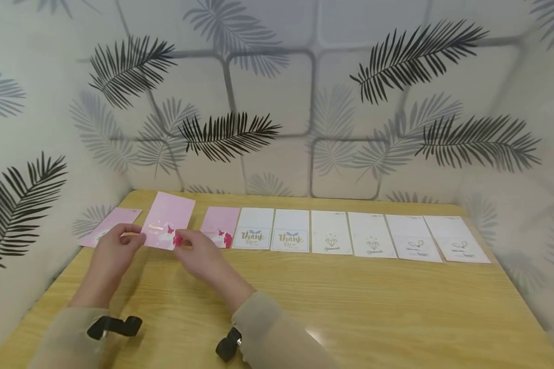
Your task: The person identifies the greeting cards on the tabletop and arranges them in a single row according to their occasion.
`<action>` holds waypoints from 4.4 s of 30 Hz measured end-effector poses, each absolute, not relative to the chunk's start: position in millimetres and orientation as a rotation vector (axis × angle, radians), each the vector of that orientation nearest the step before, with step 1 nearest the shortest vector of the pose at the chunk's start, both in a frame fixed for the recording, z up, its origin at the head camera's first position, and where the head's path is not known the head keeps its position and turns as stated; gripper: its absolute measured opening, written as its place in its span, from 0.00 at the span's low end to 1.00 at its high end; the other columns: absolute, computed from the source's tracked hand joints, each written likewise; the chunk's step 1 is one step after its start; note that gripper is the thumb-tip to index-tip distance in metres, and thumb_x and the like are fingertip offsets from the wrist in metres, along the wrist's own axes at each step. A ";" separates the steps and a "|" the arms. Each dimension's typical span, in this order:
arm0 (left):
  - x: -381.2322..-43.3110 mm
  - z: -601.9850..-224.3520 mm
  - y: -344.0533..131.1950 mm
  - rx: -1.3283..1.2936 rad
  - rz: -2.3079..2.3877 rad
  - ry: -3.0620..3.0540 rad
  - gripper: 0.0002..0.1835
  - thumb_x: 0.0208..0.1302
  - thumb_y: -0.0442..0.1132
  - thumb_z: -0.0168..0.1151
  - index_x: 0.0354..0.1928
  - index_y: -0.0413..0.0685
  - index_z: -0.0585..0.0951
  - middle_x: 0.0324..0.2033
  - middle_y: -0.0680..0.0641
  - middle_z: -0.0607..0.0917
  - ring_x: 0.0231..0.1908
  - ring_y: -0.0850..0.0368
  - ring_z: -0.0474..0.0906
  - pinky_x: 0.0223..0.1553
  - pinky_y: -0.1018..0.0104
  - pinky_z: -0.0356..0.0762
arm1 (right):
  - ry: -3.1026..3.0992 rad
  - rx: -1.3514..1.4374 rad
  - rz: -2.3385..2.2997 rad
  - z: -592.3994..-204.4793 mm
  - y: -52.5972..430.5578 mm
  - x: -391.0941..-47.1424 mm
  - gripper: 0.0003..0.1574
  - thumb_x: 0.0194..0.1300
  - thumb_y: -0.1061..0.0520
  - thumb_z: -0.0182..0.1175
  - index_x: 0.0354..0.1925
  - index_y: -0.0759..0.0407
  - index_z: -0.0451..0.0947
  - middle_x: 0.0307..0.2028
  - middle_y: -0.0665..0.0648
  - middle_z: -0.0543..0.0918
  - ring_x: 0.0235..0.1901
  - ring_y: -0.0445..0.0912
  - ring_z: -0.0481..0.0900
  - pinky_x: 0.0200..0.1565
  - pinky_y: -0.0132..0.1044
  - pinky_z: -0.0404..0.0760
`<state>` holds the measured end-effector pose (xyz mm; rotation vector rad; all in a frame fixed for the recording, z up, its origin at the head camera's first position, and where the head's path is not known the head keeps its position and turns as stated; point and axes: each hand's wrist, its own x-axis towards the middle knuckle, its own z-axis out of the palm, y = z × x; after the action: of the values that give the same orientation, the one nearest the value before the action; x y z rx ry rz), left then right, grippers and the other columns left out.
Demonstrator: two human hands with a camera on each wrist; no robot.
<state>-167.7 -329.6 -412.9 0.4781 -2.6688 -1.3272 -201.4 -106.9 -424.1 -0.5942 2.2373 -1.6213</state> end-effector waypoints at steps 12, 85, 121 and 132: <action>-194.7 -417.8 -330.8 0.493 -1.336 -2.685 0.24 0.85 0.43 0.56 0.71 0.33 0.74 0.66 0.25 0.80 0.64 0.29 0.78 0.61 0.37 0.77 | 2.658 -1.029 -1.015 -424.3 -105.0 -207.4 0.34 0.83 0.52 0.60 0.81 0.56 0.71 0.79 0.55 0.73 0.80 0.50 0.67 0.79 0.43 0.63; -216.9 -441.8 -317.9 0.525 -0.847 -2.937 0.16 0.76 0.39 0.58 0.57 0.35 0.79 0.53 0.32 0.86 0.55 0.31 0.82 0.56 0.35 0.75 | 2.735 -1.182 -0.292 -431.9 -116.8 -229.0 0.27 0.84 0.37 0.59 0.65 0.54 0.81 0.67 0.52 0.83 0.70 0.46 0.77 0.73 0.35 0.70; -205.0 -436.0 -328.2 0.452 -0.848 -2.819 0.21 0.80 0.40 0.52 0.62 0.30 0.78 0.56 0.27 0.84 0.58 0.27 0.80 0.61 0.32 0.74 | 2.736 -1.100 -0.615 -423.3 -117.1 -210.4 0.37 0.83 0.44 0.61 0.80 0.58 0.72 0.78 0.55 0.74 0.79 0.47 0.68 0.78 0.36 0.63; -195.0 -432.9 -355.4 0.449 -0.632 -2.740 0.25 0.80 0.38 0.50 0.68 0.26 0.75 0.62 0.18 0.75 0.58 0.14 0.71 0.58 0.23 0.70 | 2.646 -0.983 -0.776 -426.2 -116.1 -185.1 0.44 0.82 0.42 0.63 0.85 0.57 0.65 0.84 0.54 0.66 0.82 0.46 0.62 0.79 0.37 0.60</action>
<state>-195.0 -355.4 -432.9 0.4485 -2.7397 -0.6319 -185.1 -116.1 -426.2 -0.9827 2.6462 -0.7758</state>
